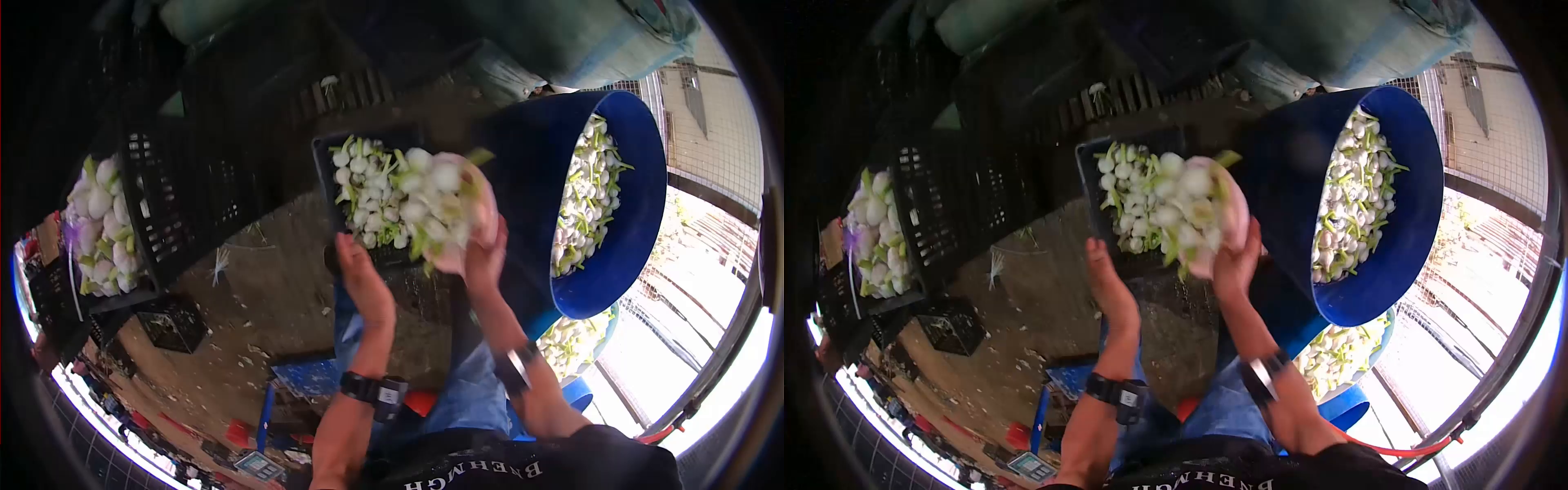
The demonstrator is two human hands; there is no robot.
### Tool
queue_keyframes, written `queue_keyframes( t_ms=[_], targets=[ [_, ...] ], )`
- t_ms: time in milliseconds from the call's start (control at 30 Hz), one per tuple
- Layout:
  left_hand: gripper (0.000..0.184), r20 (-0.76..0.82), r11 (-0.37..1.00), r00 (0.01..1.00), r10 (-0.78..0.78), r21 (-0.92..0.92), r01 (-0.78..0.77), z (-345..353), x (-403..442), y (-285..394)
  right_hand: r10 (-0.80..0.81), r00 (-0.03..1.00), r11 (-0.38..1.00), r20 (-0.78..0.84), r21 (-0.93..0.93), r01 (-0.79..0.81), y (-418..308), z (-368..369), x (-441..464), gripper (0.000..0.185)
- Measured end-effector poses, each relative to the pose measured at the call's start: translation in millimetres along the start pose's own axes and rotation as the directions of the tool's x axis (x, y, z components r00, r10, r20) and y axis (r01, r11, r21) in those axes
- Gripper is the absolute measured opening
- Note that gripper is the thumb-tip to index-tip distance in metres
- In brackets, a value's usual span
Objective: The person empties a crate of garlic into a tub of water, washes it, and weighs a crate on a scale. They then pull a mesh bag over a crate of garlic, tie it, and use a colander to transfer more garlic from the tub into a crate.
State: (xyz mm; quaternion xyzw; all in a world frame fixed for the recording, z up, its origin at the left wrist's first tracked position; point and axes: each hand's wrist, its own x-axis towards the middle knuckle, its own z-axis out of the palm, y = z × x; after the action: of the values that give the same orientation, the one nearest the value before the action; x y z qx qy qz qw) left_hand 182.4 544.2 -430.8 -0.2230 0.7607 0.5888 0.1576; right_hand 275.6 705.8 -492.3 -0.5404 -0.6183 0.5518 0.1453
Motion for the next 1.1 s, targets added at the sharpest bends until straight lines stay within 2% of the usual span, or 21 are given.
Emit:
queue_keyframes(
  t_ms=[33,67,200,267,333,367,400,433,533,567,600,633,700,733,800,833,900,933,967,1033,1100],
  targets=[
    [0.058,-0.049,1.0,0.998,-0.025,-0.018,0.024,-22,9,-9,-0.126,0.99,0.921,-0.071,-0.379,0.09,44,33,15,0.075],
    [0.059,-0.079,1.0,0.996,-0.027,-0.007,0.027,-47,16,-23,-0.098,0.98,0.793,-0.173,-0.609,-0.028,35,64,20,0.079],
    [0.064,-0.226,0.991,0.965,-0.133,-0.047,0.126,-121,34,-40,-0.098,0.993,0.744,-0.068,-0.668,0.028,37,81,5,0.08],
    [0.065,-0.242,0.983,0.953,-0.184,-0.062,0.173,-136,41,-59,-0.135,0.991,0.689,0.02,-0.717,0.108,38,76,-8,0.082],
    [0.066,-0.258,0.976,0.941,-0.218,-0.075,0.206,-138,47,-58,-0.098,0.995,0.661,0.035,-0.745,0.091,36,75,-16,0.084],
    [0.067,-0.219,0.973,0.954,-0.207,0.053,0.223,-139,49,-57,-0.047,0.998,0.637,0.043,-0.768,0.063,36,75,-20,0.086],
    [0.068,-0.179,0.955,0.964,-0.199,0.186,0.231,-137,51,-55,-0.083,0.994,0.659,0.074,-0.744,0.11,31,76,-23,0.086],
    [0.068,-0.179,0.954,0.963,-0.199,0.19,0.233,-132,52,-56,-0.078,0.994,0.66,0.074,-0.744,0.107,27,79,-23,0.086],
    [0.072,-0.07,0.99,0.992,-0.107,0.088,0.113,-98,68,-70,-0.195,0.975,0.66,0.107,-0.721,0.211,9,78,-11,0.079],
    [0.074,0.036,0.969,0.999,-0.003,0.247,-0.006,-86,78,-94,-0.197,0.976,0.667,0.096,-0.716,0.205,-2,73,-5,0.079],
    [0.075,0.156,0.911,0.984,0.082,0.389,-0.137,-74,86,-109,-0.223,0.97,0.762,0.093,-0.604,0.233,-11,62,2,0.077],
    [0.075,0.169,0.906,0.982,0.088,0.396,-0.149,-57,96,-113,-0.248,0.965,0.84,0.083,-0.478,0.257,-22,51,8,0.075],
    [0.077,0.413,0.595,0.874,0.256,0.645,-0.479,-8,120,-122,-0.191,0.981,0.938,0.031,-0.29,0.192,-66,22,12,0.063],
    [0.077,0.423,0.587,0.867,0.261,0.643,-0.491,17,135,-127,-0.305,0.948,0.822,0.096,-0.477,0.312,-81,-5,23,0.058],
    [0.08,0.555,0.414,0.785,0.276,0.668,-0.618,64,161,-144,-0.324,0.946,0.853,-0.027,-0.441,0.28,-93,-64,27,0.047],
    [0.08,0.57,0.403,0.774,0.278,0.662,-0.632,86,173,-157,-0.333,0.939,0.867,-0.088,-0.42,0.268,-99,-94,29,0.042],
    [0.081,0.651,0.164,0.718,0.248,0.702,-0.693,131,198,-188,-0.262,0.922,0.899,-0.285,-0.42,0.126,-126,-165,32,0.039],
    [0.08,0.656,0.136,0.708,0.261,0.701,-0.7,149,216,-208,-0.232,0.898,0.901,-0.374,-0.43,0.054,-138,-199,31,0.038],
    [0.072,0.672,0.11,0.647,0.361,0.658,-0.745,168,234,-231,-0.226,0.864,0.893,-0.451,-0.45,-0.002,-147,-229,32,0.037],
    [0.059,0.633,-0.142,0.769,0.092,0.772,-0.619,216,261,-265,-0.239,0.807,0.869,-0.54,-0.49,-0.071,-146,-269,43,0.036],
    [0.048,0.653,-0.217,0.756,-0.035,0.734,-0.644,223,243,-232,-0.166,0.872,0.891,-0.46,-0.449,-0.068,-123,-285,71,0.037]
  ],
)
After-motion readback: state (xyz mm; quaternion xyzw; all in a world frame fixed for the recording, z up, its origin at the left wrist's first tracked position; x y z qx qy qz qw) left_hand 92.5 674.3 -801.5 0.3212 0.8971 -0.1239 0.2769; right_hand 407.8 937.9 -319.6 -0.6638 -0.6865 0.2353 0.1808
